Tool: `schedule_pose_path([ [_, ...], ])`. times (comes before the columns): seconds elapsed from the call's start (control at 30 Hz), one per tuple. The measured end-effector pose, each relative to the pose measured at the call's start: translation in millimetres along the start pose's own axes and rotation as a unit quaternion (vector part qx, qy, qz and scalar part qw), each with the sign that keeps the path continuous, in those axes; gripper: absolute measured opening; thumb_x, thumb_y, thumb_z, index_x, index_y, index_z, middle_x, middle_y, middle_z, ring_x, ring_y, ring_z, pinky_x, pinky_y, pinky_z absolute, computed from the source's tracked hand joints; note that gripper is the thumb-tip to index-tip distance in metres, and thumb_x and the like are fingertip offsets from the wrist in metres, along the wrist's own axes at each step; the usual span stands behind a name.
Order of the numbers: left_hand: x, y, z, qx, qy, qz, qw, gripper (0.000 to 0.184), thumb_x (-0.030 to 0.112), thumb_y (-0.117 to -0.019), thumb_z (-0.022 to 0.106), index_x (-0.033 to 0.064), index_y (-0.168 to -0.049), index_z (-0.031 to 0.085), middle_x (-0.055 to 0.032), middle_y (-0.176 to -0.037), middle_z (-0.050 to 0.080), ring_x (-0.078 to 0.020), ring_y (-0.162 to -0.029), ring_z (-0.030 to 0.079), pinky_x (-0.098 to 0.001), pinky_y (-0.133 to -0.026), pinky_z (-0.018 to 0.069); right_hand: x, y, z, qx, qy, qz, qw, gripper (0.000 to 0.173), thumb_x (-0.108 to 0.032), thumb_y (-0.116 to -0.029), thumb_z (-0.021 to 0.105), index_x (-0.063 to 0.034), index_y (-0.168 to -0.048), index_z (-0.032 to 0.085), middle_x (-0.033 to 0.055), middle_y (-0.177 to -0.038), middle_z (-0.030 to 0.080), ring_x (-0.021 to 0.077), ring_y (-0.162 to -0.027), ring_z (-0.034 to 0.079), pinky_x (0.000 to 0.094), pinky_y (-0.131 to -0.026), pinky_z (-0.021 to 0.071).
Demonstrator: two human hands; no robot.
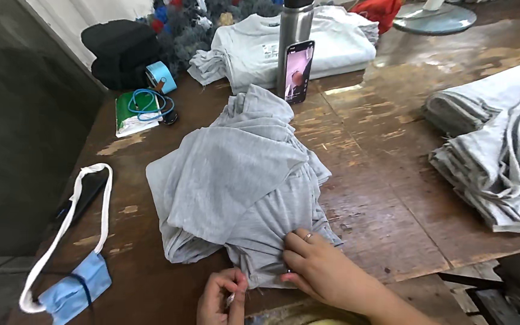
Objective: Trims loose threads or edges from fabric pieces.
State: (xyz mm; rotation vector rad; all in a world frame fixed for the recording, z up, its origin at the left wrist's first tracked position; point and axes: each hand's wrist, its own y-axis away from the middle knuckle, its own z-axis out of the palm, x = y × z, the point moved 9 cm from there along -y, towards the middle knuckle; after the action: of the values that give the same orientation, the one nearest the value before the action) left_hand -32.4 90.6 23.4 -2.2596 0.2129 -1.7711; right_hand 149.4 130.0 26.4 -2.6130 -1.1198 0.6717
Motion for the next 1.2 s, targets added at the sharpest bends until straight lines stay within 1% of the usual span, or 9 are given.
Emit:
schedule_pose_path([
  [0.4, 3, 1, -1, 0.002, 0.019, 0.001, 1.0, 0.007, 0.019, -0.0998, 0.065, 0.0193, -0.1, 0.058, 0.0104, -0.1, 0.07, 0.0031, -0.093, 0.066, -0.013, -0.08, 0.0553, -10, -3, 3, 0.004, 0.081, -0.001, 0.997, 0.054, -0.057, -0.1048, 0.036, -0.0153, -0.083, 0.063, 0.0061, -0.088, 0.061, 0.0274, -0.085, 0.063, 0.0393, -0.065, 0.052],
  [0.73, 9, 2, 4, -0.038, 0.054, 0.032, 0.997, 0.006, 0.021, -0.0997, 0.066, 0.0208, -0.101, 0.06, 0.0104, -0.099, 0.07, 0.004, -0.091, 0.066, -0.0107, -0.076, 0.0538, -11, -10, 6, -0.011, 0.091, 0.0, 0.996, 0.055, -0.056, -0.1043, 0.038, -0.0152, -0.079, 0.064, 0.0051, -0.083, 0.061, 0.0266, -0.082, 0.064, 0.0388, -0.062, 0.0504],
  [0.8, 16, 5, 8, -0.113, 0.102, 0.041, 0.987, 0.011, 0.031, -0.0993, 0.067, 0.0205, -0.097, 0.063, 0.0095, -0.092, 0.069, 0.0023, -0.085, 0.067, -0.0139, -0.075, 0.0552, -11, -10, 7, -0.009, 0.079, -0.001, 0.997, 0.055, -0.055, -0.1048, 0.038, -0.0145, -0.079, 0.064, 0.0056, -0.083, 0.061, 0.0272, -0.082, 0.064, 0.0397, -0.062, 0.0509],
  [0.87, 21, 11, 14, -0.21, 0.168, 0.057, 0.961, 0.033, 0.05, -0.0953, 0.068, 0.017, -0.095, 0.067, 0.0053, -0.084, 0.068, -0.004, -0.081, 0.066, -0.021, -0.075, 0.0556, -8, -8, 6, -0.012, 0.06, -0.004, 0.998, 0.055, -0.054, -0.1061, 0.036, -0.0142, -0.08, 0.063, 0.0057, -0.085, 0.061, 0.0274, -0.085, 0.063, 0.0399, -0.065, 0.0518],
  [0.9, 22, 12, 16, -0.226, 0.17, 0.059, 0.957, 0.043, 0.06, -0.09, 0.069, 0.0174, -0.098, 0.069, 0.0052, -0.086, 0.069, -0.0052, -0.082, 0.067, -0.0226, -0.077, 0.0555, -7, -7, 6, -0.015, 0.046, -0.004, 0.999, 0.056, -0.054, -0.1069, 0.033, -0.014, -0.082, 0.063, 0.0058, -0.087, 0.061, 0.0274, -0.086, 0.063, 0.04, -0.068, 0.052],
  [0.97, 20, 9, 12, -0.169, 0.072, 0.07, 0.981, 0.048, 0.065, -0.0868, 0.07, 0.02, -0.104, 0.068, 0.0072, -0.09, 0.071, -0.003, -0.086, 0.067, -0.0216, -0.078, 0.0564, -4, -4, 4, -0.02, 0.011, -0.002, 1.0, 0.057, -0.054, -0.1077, 0.03, -0.0131, -0.085, 0.063, 0.0066, -0.09, 0.061, 0.028, -0.089, 0.062, 0.0406, -0.072, 0.0521],
  [1.03, 19, 2, 9, -0.064, -0.11, 0.093, 0.987, 0.043, 0.051, -0.0877, 0.076, 0.017, -0.11, 0.065, 0.0047, -0.094, 0.07, -0.0017, -0.092, 0.066, -0.0188, -0.082, 0.0549, -2, -3, 3, -0.019, -0.005, 0.001, 1.0, 0.058, -0.055, -0.1074, 0.029, -0.0129, -0.086, 0.063, 0.0068, -0.091, 0.062, 0.0281, -0.091, 0.062, 0.041, -0.073, 0.0518],
  [1.1, 17, -1, 11, -0.005, -0.246, 0.121, 0.962, 0.034, 0.039, -0.0903, 0.076, 0.0119, -0.11, 0.067, 0.0002, -0.093, 0.072, -0.0055, -0.096, 0.066, -0.0212, -0.088, 0.053, -3, -2, 3, -0.017, 0.001, 0.003, 1.0, 0.058, -0.056, -0.1069, 0.03, -0.0135, -0.086, 0.063, 0.0065, -0.091, 0.062, 0.028, -0.091, 0.062, 0.0407, -0.072, 0.0518],
  [1.2, 17, -2, 12, 0.001, -0.258, 0.114, 0.959, 0.02, 0.026, -0.0937, 0.07, 0.0095, -0.105, 0.07, 0.0001, -0.089, 0.073, -0.0035, -0.093, 0.067, -0.0177, -0.087, 0.0527, -3, -1, 2, -0.015, 0.003, 0.001, 1.0, 0.057, -0.056, -0.1068, 0.031, -0.0135, -0.086, 0.062, 0.0064, -0.091, 0.061, 0.0279, -0.09, 0.062, 0.0402, -0.071, 0.0511],
])
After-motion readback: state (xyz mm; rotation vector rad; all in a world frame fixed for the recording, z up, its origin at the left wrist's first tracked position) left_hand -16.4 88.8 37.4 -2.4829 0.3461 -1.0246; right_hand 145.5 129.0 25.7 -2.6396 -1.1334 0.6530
